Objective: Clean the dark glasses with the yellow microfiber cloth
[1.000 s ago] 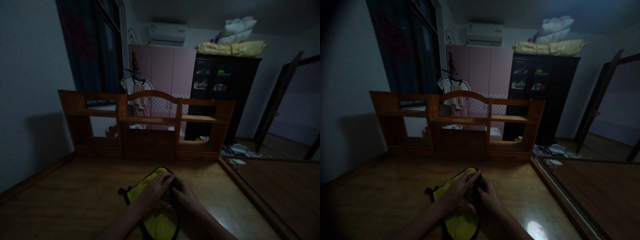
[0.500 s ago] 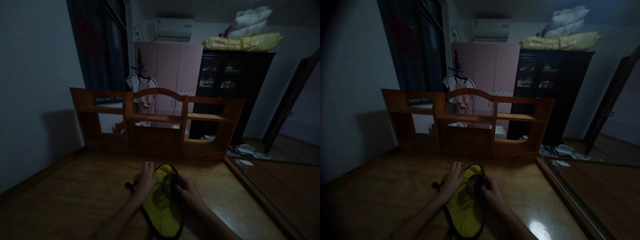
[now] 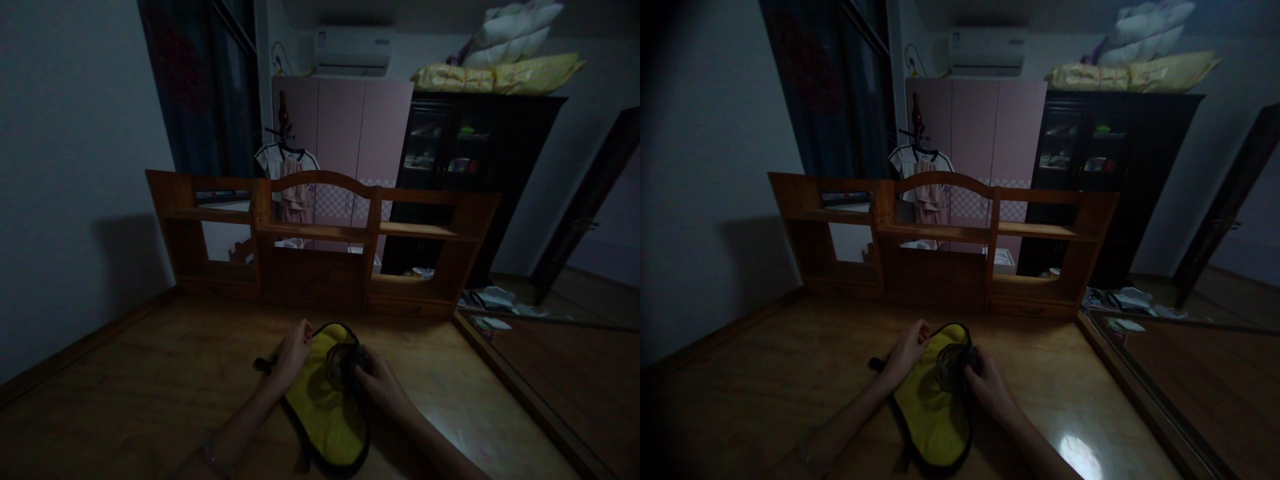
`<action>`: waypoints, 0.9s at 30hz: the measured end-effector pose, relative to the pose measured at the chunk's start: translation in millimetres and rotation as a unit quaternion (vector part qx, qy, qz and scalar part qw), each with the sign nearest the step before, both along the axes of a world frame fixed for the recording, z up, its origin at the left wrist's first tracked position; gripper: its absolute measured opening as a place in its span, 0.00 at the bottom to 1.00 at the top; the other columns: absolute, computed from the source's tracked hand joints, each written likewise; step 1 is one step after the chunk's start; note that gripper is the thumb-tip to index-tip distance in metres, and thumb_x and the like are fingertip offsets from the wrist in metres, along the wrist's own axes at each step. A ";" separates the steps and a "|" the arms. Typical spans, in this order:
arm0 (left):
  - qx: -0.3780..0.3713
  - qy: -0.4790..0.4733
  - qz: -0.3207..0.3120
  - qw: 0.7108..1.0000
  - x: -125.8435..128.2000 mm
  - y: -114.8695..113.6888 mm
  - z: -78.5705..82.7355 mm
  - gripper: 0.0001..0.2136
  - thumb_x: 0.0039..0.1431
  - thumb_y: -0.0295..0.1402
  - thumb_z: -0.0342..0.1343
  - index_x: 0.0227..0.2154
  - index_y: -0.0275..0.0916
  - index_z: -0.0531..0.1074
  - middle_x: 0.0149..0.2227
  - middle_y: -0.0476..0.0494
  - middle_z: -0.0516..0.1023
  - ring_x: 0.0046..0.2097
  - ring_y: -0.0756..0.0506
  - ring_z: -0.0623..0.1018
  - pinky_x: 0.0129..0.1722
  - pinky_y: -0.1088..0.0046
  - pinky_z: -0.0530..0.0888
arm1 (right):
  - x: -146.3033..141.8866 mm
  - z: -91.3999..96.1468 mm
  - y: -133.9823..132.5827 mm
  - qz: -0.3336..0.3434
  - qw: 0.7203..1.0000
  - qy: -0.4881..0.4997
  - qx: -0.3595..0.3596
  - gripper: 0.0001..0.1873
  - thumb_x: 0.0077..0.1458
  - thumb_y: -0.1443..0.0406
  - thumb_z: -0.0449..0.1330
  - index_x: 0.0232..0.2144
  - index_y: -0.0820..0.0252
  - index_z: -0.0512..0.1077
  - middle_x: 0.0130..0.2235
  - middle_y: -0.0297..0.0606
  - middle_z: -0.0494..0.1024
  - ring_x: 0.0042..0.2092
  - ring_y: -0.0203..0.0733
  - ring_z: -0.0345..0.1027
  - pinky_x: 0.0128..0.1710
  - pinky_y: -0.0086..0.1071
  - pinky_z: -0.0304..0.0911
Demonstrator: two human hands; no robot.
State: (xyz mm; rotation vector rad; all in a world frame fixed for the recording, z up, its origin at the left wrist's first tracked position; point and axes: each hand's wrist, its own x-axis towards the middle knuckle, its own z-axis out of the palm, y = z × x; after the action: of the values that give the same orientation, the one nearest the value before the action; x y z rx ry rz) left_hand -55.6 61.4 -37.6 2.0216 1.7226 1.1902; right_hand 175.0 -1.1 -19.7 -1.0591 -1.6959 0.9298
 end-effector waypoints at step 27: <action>-0.009 0.015 -0.105 0.994 15.9 -7.8 10.6 0.16 0.59 0.26 0.45 0.26 0.42 0.78 0.49 0.45 0.76 0.60 0.42 0.66 0.62 0.57 0.59 | -0.9 17.5 -16.5 0.002 0.990 -0.126 0.065 0.10 0.58 0.67 0.54 0.43 0.59 0.71 0.37 0.39 0.79 0.37 0.43 0.72 0.37 0.32 0.64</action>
State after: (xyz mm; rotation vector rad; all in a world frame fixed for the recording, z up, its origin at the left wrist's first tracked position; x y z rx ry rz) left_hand -39.7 53.6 -27.0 2.1580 1.4829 1.0764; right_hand 174.1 -17.5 -2.2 -1.1218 -1.9371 0.6982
